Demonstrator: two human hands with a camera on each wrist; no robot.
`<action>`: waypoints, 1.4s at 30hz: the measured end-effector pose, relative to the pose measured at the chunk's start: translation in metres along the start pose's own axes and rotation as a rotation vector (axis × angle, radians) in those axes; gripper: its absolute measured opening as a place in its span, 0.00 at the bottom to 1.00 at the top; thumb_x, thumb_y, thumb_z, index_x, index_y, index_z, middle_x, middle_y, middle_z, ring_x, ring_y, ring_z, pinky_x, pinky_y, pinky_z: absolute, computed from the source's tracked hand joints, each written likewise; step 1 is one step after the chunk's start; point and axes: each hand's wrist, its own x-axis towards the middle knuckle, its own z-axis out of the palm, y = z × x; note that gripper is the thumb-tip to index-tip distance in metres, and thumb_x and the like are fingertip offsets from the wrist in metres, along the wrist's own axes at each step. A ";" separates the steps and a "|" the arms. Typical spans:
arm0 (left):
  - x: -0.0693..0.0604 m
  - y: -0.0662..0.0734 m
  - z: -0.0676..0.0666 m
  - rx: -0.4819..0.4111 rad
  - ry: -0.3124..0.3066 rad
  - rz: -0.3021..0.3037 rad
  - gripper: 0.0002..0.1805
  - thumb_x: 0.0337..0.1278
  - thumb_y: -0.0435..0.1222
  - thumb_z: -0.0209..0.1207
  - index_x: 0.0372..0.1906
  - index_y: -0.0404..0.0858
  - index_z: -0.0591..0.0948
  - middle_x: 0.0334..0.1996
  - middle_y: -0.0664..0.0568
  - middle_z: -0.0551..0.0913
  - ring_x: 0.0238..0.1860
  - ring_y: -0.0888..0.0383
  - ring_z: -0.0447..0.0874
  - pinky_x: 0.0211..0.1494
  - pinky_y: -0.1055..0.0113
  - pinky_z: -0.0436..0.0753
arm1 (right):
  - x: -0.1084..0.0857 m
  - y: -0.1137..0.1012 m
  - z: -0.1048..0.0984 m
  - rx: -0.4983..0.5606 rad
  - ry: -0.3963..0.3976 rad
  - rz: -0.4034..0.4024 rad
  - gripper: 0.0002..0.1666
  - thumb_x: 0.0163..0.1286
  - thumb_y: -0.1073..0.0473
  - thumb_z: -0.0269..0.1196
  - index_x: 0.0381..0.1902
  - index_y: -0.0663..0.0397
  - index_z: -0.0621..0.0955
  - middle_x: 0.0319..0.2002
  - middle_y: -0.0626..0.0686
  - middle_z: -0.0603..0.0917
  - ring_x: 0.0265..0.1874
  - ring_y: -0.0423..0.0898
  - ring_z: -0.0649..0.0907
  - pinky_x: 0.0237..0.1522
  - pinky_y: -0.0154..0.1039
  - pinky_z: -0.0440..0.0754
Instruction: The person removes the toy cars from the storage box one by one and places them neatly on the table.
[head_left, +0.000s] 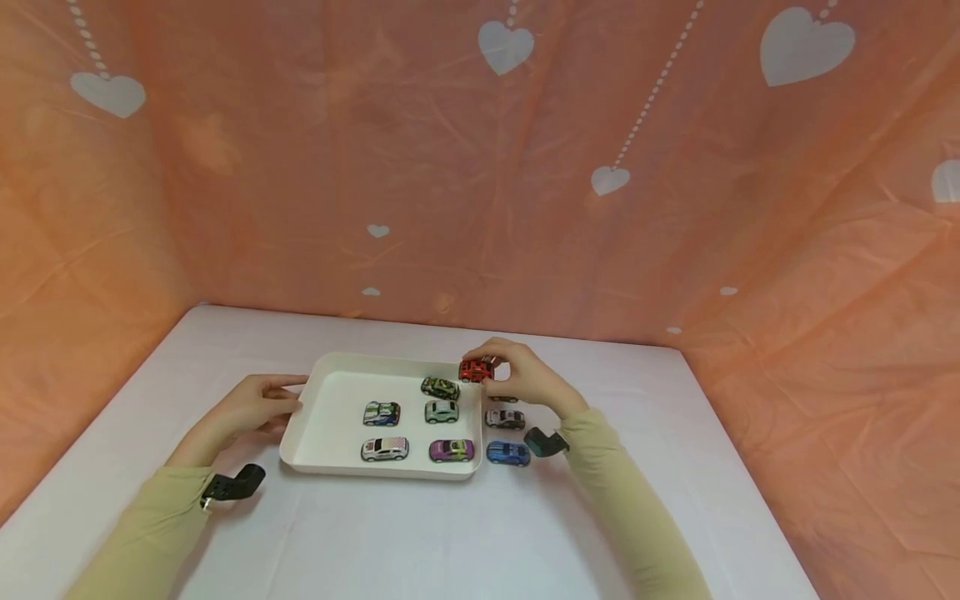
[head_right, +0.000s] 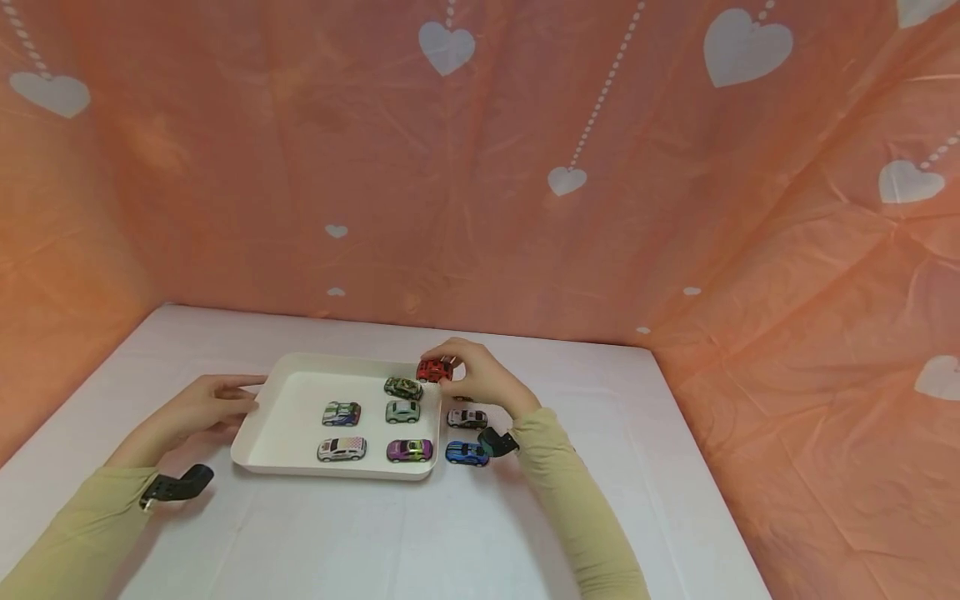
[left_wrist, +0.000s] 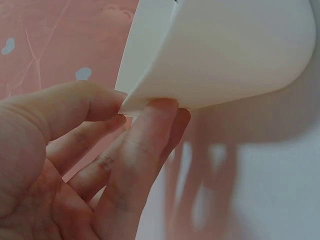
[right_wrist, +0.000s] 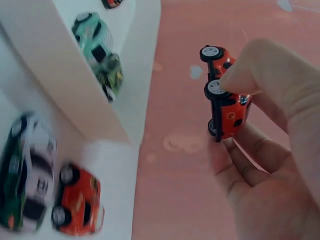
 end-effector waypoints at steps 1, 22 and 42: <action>0.000 0.000 0.000 -0.001 0.000 0.000 0.32 0.61 0.28 0.58 0.68 0.26 0.62 0.46 0.33 0.80 0.31 0.55 0.83 0.29 0.64 0.82 | -0.003 0.002 -0.002 0.005 0.010 0.010 0.28 0.55 0.71 0.64 0.55 0.51 0.80 0.47 0.44 0.81 0.43 0.40 0.77 0.48 0.43 0.77; -0.002 -0.002 -0.002 0.011 -0.001 -0.009 0.32 0.62 0.30 0.58 0.69 0.28 0.63 0.47 0.33 0.79 0.31 0.54 0.83 0.28 0.63 0.82 | -0.069 0.034 -0.033 0.008 0.095 0.085 0.26 0.53 0.76 0.64 0.53 0.63 0.80 0.46 0.55 0.82 0.44 0.49 0.80 0.48 0.47 0.78; 0.001 -0.004 -0.002 -0.007 0.001 0.008 0.31 0.61 0.29 0.58 0.68 0.27 0.63 0.46 0.34 0.80 0.29 0.55 0.82 0.29 0.63 0.82 | -0.090 0.069 -0.028 0.019 0.078 0.273 0.27 0.51 0.74 0.63 0.52 0.58 0.81 0.47 0.53 0.82 0.45 0.50 0.80 0.51 0.50 0.75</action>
